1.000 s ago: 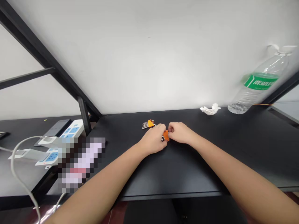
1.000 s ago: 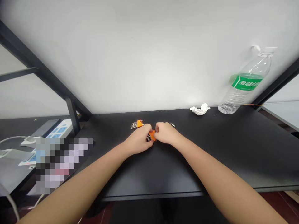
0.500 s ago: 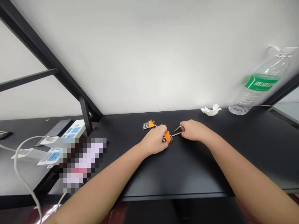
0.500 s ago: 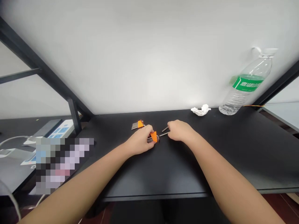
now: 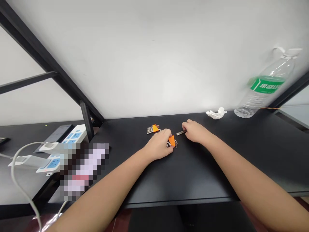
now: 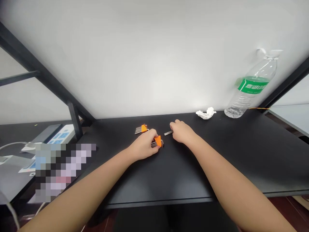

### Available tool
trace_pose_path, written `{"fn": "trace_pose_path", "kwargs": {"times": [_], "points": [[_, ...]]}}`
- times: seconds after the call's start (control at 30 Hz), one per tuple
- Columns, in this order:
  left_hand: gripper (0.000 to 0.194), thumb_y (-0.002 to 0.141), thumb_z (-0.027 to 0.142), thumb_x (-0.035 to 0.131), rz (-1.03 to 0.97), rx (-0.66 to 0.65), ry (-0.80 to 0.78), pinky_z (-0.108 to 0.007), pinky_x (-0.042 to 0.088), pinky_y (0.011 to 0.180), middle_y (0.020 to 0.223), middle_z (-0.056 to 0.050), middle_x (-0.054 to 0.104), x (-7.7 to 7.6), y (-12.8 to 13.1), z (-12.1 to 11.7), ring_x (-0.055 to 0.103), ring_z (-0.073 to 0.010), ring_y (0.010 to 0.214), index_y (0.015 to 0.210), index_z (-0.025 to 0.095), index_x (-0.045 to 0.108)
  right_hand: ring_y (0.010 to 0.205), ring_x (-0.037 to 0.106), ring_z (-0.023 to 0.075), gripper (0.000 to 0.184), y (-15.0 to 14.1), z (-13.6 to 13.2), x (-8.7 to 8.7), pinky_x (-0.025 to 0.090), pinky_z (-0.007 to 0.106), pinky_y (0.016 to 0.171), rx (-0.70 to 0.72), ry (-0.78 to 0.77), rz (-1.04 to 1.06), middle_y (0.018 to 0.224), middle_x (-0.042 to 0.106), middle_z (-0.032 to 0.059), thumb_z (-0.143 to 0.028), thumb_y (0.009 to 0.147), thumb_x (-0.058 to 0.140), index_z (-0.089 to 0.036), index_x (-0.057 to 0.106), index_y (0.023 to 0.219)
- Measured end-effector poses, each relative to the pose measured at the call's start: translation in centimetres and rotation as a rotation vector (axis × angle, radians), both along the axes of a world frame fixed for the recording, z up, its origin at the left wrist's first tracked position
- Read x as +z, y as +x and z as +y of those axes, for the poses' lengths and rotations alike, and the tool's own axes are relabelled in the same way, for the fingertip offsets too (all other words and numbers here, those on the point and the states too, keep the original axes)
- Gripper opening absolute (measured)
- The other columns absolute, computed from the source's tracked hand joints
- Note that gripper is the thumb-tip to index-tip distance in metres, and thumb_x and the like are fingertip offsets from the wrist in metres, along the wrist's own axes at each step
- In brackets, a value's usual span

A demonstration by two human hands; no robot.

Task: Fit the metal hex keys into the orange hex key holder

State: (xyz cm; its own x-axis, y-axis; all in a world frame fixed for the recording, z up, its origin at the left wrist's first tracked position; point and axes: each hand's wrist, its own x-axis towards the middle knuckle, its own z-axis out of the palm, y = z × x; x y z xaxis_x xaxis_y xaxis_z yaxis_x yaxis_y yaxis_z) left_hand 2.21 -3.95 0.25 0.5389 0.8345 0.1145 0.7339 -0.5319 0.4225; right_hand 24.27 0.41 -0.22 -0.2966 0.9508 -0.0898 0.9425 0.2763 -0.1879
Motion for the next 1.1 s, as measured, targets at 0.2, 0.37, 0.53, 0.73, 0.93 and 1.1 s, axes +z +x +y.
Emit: {"fn": "trace_pose_path", "kwargs": {"times": [0.2,0.37,0.53,0.73,0.93,1.1], "points": [[0.022,0.076,0.021,0.064,0.0,0.006,0.024,-0.032,0.045,0.066,0.091,-0.002,0.06,0.0,0.0,-0.1,0.06,-0.0197,0.079,0.085,0.023,0.043,0.09,0.056,0.0223,0.016,-0.5,-0.6,0.6,0.038,0.029,0.07,0.005,0.084,0.037,0.105,0.059,0.0099,-0.012,0.082,0.054,-0.02,0.059,0.095],[0.022,0.077,0.021,0.062,0.005,0.0,0.028,-0.032,0.043,0.063,0.087,-0.002,0.059,0.0,0.0,0.0,0.059,-0.0196,0.076,0.085,0.023,0.043,0.077,0.059,0.0156,0.01,-1.6,-1.8,1.1,0.04,0.025,0.067,0.201,-0.102,0.343,0.091,0.065,0.0017,-0.016,0.082,0.057,-0.022,0.057,0.09],[0.022,0.078,0.022,0.062,-0.005,-0.015,0.059,-0.032,0.041,0.062,0.086,-0.002,0.058,-0.3,-0.1,0.2,0.058,-0.0197,0.075,0.084,0.023,0.04,0.072,0.061,0.0142,0.009,-2.9,-2.2,0.4,0.039,0.024,0.062,0.109,-0.22,0.453,0.087,0.069,-0.0006,-0.018,0.079,0.06,-0.023,0.058,0.087],[0.022,0.077,0.023,0.061,0.014,0.005,0.054,-0.033,0.041,0.061,0.086,-0.002,0.057,-0.4,-0.2,0.2,0.056,-0.0195,0.073,0.085,0.024,0.04,0.068,0.058,0.015,0.007,-2.3,-1.9,0.8,0.035,0.026,0.059,0.031,-0.119,0.244,0.08,0.067,0.0005,-0.015,0.076,0.059,-0.022,0.056,0.077],[0.024,0.077,0.022,0.062,0.006,0.008,0.05,-0.032,0.044,0.064,0.09,-0.002,0.058,-0.5,-0.2,0.3,0.058,-0.0194,0.076,0.085,0.023,0.04,0.076,0.058,0.0206,0.008,-0.3,-1.6,1.7,0.035,0.029,0.059,-0.05,-0.065,-0.036,0.096,0.064,0.0083,-0.021,0.078,0.059,-0.021,0.06,0.087],[0.024,0.077,0.023,0.064,0.005,0.019,0.041,-0.032,0.046,0.066,0.09,-0.003,0.059,-0.5,-0.1,0.3,0.058,-0.0199,0.078,0.085,0.023,0.042,0.104,0.054,0.0289,0.028,0.6,-0.9,0.8,0.042,0.033,0.074,0.012,0.025,-0.033,0.115,0.058,0.0116,-0.02,0.079,0.061,-0.022,0.062,0.107]]}}
